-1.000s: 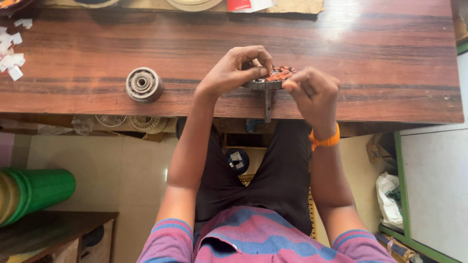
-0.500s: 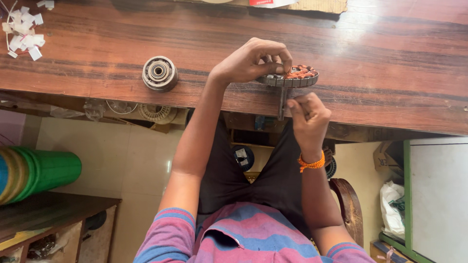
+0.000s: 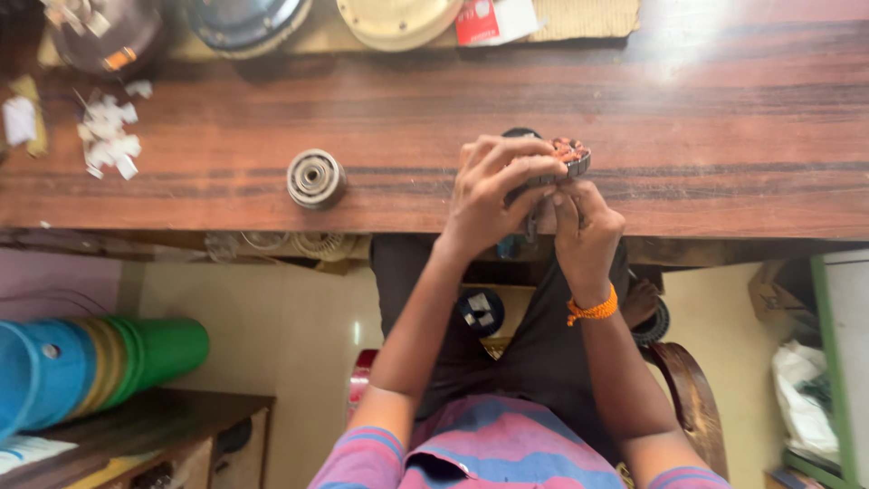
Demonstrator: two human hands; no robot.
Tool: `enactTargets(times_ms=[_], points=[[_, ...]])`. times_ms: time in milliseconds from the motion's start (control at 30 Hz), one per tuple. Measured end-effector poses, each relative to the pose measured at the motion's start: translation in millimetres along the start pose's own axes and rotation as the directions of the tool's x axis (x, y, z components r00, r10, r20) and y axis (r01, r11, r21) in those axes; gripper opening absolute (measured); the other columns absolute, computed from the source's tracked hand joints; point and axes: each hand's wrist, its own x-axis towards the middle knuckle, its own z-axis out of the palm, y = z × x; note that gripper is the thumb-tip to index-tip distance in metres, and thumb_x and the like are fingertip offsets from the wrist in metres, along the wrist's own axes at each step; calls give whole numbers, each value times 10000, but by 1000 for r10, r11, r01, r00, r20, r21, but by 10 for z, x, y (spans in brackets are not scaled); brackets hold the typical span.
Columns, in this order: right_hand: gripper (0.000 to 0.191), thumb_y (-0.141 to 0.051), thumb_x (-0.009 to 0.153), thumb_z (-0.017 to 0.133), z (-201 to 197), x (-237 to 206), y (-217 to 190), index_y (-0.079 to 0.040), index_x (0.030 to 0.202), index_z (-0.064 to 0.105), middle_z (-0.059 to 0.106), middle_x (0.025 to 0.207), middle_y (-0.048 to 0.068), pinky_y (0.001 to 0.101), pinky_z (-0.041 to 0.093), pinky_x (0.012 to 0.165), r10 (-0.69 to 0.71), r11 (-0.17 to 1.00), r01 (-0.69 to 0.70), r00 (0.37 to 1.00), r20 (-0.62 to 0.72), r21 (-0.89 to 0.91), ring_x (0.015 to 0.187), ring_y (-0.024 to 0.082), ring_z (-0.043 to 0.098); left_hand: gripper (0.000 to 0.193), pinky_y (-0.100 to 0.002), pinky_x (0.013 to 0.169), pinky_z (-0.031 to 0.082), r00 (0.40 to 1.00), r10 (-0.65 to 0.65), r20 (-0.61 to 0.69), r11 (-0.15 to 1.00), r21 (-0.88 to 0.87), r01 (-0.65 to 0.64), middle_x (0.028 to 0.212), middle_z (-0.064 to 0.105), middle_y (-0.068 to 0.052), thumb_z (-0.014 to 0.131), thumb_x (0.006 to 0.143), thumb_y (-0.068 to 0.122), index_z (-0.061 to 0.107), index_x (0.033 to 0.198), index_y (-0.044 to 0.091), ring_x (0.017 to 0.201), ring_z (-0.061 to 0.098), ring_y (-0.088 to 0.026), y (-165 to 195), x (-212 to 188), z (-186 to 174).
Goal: The person sits at a workbench and fits copper wire coils into the slots of a motor stator, pressing each coil into place by hand and working around the circular stator. A bearing and other motor parts sit on the bench beside the work.
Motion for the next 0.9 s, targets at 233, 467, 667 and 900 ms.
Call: enactTargets(times_ms=[233, 467, 667, 900], points=[[83, -32, 1017, 677, 17, -29, 39, 14, 1073, 718, 662, 733, 99, 280, 433, 568, 82, 996, -81, 996, 41, -25, 607, 85, 526, 400, -389, 1026, 490, 990, -93, -109, 986, -148, 76, 1175, 722, -16, 848, 819, 234, 702, 1180, 143, 1111, 654, -232, -244, -150, 170], [62, 11, 1096, 659, 73, -123, 200, 51, 1144, 661, 740, 945, 94, 230, 527, 769, 21, 993, -13, 998, -62, 121, 886, 47, 664, 415, -357, 1010, 484, 989, -111, -99, 981, -173, 92, 1179, 718, -17, 857, 815, 267, 705, 1183, 152, 1146, 657, -216, -263, -217, 191], [99, -1, 1083, 665, 120, -131, 231, 59, 1159, 646, 752, 936, 114, 217, 485, 659, 70, 997, -64, 990, -126, 52, 777, 61, 635, 405, -351, 991, 482, 985, -144, -92, 975, -183, 126, 1180, 713, -3, 856, 825, 267, 706, 1186, 164, 1120, 653, -192, -215, -233, 203], [91, -5, 1108, 644, 36, -121, 182, 63, 1168, 641, 711, 938, 58, 210, 496, 740, 141, 983, -133, 988, -62, 130, 858, 34, 605, 408, -360, 946, 482, 990, -55, -128, 995, -85, 44, 1150, 703, 25, 835, 819, 203, 741, 1215, 179, 1116, 658, -184, -155, -218, 161]])
